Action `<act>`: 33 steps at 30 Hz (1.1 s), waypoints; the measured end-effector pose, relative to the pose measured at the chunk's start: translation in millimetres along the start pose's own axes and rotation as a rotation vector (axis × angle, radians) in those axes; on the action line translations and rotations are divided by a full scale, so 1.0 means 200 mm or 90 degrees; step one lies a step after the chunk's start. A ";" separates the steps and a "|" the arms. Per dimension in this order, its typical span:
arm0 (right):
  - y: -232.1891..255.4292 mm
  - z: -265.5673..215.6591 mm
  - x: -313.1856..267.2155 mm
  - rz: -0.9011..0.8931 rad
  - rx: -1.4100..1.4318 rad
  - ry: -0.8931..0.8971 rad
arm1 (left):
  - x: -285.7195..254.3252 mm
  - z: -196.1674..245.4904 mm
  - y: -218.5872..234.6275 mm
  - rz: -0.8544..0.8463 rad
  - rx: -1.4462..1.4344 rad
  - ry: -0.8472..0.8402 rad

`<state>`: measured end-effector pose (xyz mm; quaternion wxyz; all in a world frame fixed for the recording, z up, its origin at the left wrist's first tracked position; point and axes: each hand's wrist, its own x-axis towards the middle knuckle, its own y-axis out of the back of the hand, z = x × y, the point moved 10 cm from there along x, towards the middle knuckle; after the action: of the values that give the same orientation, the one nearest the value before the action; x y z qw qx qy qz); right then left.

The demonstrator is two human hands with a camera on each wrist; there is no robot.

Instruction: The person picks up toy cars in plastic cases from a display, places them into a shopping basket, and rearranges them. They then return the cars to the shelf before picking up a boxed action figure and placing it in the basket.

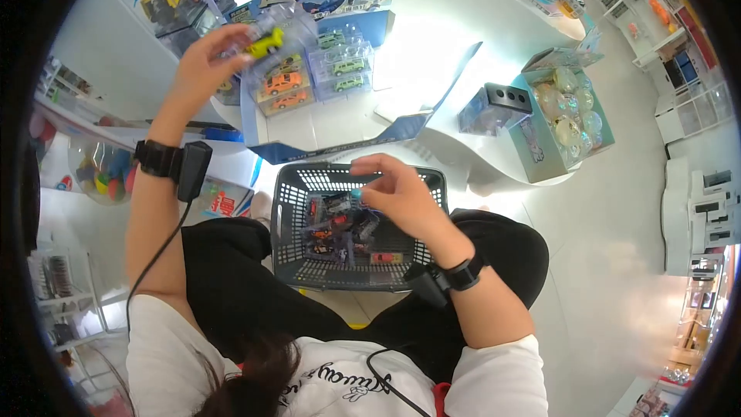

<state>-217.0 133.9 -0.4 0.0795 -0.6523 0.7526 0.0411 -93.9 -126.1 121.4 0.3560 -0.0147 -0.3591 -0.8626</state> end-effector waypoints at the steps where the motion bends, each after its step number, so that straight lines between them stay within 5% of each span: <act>1: -0.04 -0.01 0.02 0.000 -0.024 -0.013 | 0.05 -0.08 0.04 0.035 0.004 -0.007; 4: -0.18 -0.08 0.04 -0.031 -0.102 -0.013 | 0.15 -0.17 0.04 0.078 0.091 -0.028; 7: -0.29 -0.24 0.05 -0.053 -0.242 0.173 | 0.18 -0.13 -0.05 0.072 0.220 -0.087; 25: -0.29 -0.15 -0.01 -0.050 -0.170 0.156 | 0.21 -0.25 -0.17 0.145 0.518 -0.198; 29: -0.21 -0.13 0.00 -0.010 -0.165 0.135 | 0.22 -0.26 -0.08 0.155 0.290 -0.093; 33: -0.01 -0.21 -0.01 0.167 -0.182 0.177 | 0.21 -0.22 -0.13 0.052 -0.011 -0.003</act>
<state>-217.4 127.9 41.9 -0.1241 -0.5527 0.8213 0.0674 -130.8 -167.4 84.8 0.3896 -0.0346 -0.3516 -0.8506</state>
